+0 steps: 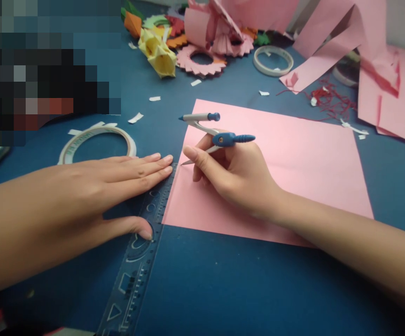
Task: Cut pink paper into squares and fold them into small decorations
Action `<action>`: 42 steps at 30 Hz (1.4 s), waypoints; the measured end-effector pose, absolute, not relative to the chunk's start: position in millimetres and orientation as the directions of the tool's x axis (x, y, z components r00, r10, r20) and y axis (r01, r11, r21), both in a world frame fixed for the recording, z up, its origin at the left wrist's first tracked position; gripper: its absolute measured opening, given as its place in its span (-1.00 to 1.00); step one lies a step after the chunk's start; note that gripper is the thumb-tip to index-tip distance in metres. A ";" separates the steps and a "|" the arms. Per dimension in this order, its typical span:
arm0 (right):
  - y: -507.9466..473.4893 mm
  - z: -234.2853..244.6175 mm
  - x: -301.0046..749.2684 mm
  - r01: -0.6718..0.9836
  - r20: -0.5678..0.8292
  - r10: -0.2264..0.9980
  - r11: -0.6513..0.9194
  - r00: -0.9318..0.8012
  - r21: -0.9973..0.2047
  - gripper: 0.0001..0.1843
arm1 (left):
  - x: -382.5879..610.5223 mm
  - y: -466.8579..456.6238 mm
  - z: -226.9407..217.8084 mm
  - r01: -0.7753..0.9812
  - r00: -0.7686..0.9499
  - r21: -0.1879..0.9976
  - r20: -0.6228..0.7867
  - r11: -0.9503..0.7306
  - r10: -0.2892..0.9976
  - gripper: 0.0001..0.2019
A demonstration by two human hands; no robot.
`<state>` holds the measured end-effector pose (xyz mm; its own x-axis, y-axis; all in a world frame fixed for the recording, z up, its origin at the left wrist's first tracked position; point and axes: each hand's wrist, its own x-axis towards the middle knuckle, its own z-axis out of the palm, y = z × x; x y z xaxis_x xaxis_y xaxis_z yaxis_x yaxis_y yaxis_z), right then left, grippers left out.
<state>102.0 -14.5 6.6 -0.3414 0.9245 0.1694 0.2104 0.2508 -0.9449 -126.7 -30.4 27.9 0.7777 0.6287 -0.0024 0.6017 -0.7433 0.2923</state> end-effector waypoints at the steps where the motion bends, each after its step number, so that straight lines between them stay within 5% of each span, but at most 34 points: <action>1: -14.4 6.3 102.0 0.217 0.171 0.924 0.254 -0.341 -0.943 -0.72 | -126.1 -30.6 28.1 0.599 0.781 0.284 -0.005 -0.748 0.624 -0.35; 18: -13.9 0.8 104.1 0.215 0.170 0.911 0.264 -0.377 -0.940 -0.67 | -124.7 -33.6 33.6 0.661 0.732 0.335 -0.090 -0.671 0.676 -0.36; 23: -10.2 1.9 106.3 0.020 0.138 0.941 0.151 -0.309 -0.988 -0.61 | -121.1 -28.1 38.3 0.646 0.687 0.397 0.071 -0.652 0.724 -0.47; 26: -12.2 6.1 112.4 0.036 0.136 0.955 0.150 -0.265 -0.988 -0.60 | -108.9 -28.2 45.6 0.608 0.504 0.575 0.253 -0.547 0.826 -0.64; 30: -30.7 12.5 130.6 0.202 0.220 0.946 0.270 -0.239 -0.941 -0.63 | -87.4 -35.2 52.2 0.332 0.398 0.899 0.141 -0.285 0.907 -0.70; 36: -72.2 13.3 167.3 0.403 0.256 0.959 0.284 -0.122 -0.870 -0.69 | -48.9 -50.7 60.3 0.133 0.535 0.975 0.079 -0.177 0.841 -0.71; 39: -77.3 9.9 185.6 0.590 0.408 0.893 0.435 -0.189 -0.680 -0.75 | -28.5 -53.6 65.7 0.075 0.561 0.981 0.105 -0.177 0.821 -0.66; 42: -71.6 3.9 199.7 0.787 0.455 0.783 0.567 -0.424 -0.241 -0.74 | -15.2 -52.4 63.6 0.029 0.558 0.984 0.128 -0.173 0.820 -0.61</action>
<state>199.7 -71.6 3.9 -0.4244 0.7827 0.4553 0.7874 0.5673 -0.2412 -15.2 -52.4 63.6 0.5580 0.8200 0.1276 0.0291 -0.1730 0.9845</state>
